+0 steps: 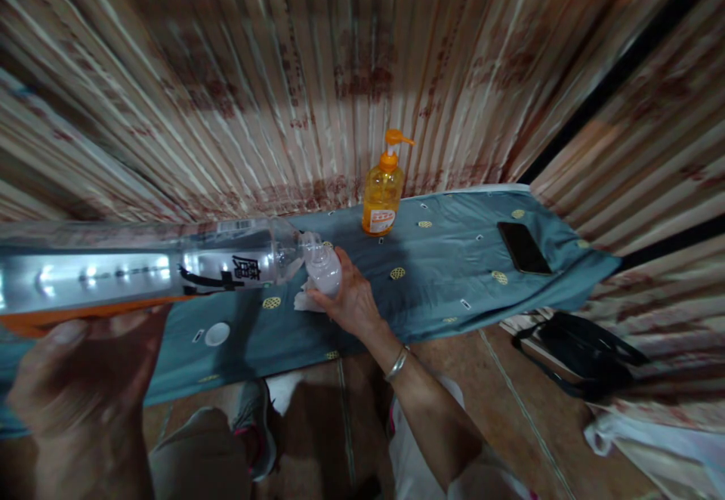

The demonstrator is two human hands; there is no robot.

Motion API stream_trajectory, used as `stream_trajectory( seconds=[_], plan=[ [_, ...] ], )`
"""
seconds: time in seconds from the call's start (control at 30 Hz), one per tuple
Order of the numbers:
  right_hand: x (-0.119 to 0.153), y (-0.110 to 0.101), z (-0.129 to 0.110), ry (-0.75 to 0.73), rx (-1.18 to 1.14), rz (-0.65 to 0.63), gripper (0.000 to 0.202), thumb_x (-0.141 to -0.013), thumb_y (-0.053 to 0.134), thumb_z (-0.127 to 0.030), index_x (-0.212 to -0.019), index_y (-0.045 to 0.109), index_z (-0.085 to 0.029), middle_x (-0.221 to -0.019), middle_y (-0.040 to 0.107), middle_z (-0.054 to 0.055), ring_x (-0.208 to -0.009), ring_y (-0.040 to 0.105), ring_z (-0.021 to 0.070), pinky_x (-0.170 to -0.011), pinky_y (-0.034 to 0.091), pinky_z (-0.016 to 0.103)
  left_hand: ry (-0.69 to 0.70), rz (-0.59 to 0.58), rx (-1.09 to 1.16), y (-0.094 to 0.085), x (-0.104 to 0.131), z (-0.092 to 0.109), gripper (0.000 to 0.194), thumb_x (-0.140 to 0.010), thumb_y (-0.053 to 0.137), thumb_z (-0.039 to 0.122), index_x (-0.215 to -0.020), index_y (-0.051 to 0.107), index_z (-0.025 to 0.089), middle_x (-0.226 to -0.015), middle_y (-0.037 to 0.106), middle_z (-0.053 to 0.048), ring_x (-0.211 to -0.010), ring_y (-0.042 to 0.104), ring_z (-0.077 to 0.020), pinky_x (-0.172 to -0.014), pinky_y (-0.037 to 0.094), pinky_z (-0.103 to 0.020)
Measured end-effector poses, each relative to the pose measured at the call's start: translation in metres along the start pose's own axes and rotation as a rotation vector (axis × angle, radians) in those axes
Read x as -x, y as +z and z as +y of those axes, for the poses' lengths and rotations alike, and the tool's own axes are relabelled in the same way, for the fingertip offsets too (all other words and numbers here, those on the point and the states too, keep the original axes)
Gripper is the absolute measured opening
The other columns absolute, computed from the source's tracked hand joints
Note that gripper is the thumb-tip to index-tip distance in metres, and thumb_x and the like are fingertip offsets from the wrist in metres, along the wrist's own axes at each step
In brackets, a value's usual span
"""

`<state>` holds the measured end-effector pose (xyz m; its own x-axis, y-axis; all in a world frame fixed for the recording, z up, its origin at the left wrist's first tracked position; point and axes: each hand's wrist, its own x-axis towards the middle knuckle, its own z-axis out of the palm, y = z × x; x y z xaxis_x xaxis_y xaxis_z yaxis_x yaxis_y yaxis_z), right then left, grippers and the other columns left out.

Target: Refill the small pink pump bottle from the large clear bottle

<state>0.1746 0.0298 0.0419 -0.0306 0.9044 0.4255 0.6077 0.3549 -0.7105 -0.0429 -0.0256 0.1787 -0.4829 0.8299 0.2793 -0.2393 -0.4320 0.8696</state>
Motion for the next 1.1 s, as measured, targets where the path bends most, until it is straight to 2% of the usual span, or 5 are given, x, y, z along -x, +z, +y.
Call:
stream_trajectory(
  seconds=[0.23, 0.47, 0.6, 0.77, 1.1],
  plan=[
    [0.0001, -0.0009, -0.0002, -0.001, -0.008, -0.007, 0.091, -0.072, 0.077, -0.042, -0.145, 0.031, -0.012, -0.138, 0.057, 0.019, -0.124, 0.059, 0.0301, -0.103, 0.051, 0.046, -0.037, 0.043, 0.024, 0.0002, -0.0002, 0.0007, 0.016, -0.057, 0.075, 0.024, -0.069, 0.071, 0.032, -0.064, 0.070, 0.005, -0.102, 0.066, -0.0264, -0.108, 0.046, -0.051],
    [0.0002, -0.0015, -0.0003, -0.013, -0.020, -0.002, 0.091, -0.073, 0.076, -0.042, -0.146, 0.030, -0.015, -0.138, 0.058, 0.017, -0.123, 0.060, 0.0290, -0.103, 0.051, 0.045, -0.028, 0.033, 0.027, -0.0009, 0.0000, -0.0015, 0.019, -0.060, 0.071, 0.022, -0.077, 0.073, 0.032, -0.069, 0.071, 0.003, -0.100, 0.066, -0.0275, -0.108, 0.045, -0.054],
    [-0.0005, -0.0027, -0.0012, 0.005, -0.029, -0.021, 0.090, -0.073, 0.076, -0.042, -0.146, 0.031, -0.015, -0.138, 0.057, 0.017, -0.123, 0.059, 0.0292, -0.103, 0.051, 0.045, -0.024, 0.044, 0.042, -0.0023, 0.0001, -0.0019, 0.017, -0.060, 0.070, 0.021, -0.074, 0.072, 0.031, -0.069, 0.071, 0.005, -0.095, 0.066, -0.0232, -0.105, 0.048, -0.048],
    [-0.0010, -0.0028, -0.0022, 0.033, -0.035, -0.027, 0.090, -0.072, 0.076, -0.043, -0.145, 0.032, -0.013, -0.139, 0.056, 0.018, -0.124, 0.058, 0.0292, -0.103, 0.050, 0.045, -0.034, 0.049, 0.090, -0.0045, 0.0003, -0.0031, 0.017, -0.060, 0.071, 0.021, -0.075, 0.072, 0.028, -0.066, 0.070, 0.008, -0.068, 0.062, -0.0139, -0.095, 0.056, -0.038],
    [-0.0012, -0.0034, -0.0034, 0.030, -0.029, -0.033, 0.090, -0.072, 0.077, -0.042, -0.146, 0.031, -0.015, -0.138, 0.057, 0.017, -0.124, 0.059, 0.0293, -0.103, 0.050, 0.045, -0.020, 0.010, 0.074, 0.0007, 0.0006, -0.0004, 0.032, -0.060, 0.073, 0.023, -0.089, 0.072, 0.037, -0.088, 0.075, 0.008, -0.111, 0.064, -0.0218, -0.096, 0.057, -0.039]
  ],
)
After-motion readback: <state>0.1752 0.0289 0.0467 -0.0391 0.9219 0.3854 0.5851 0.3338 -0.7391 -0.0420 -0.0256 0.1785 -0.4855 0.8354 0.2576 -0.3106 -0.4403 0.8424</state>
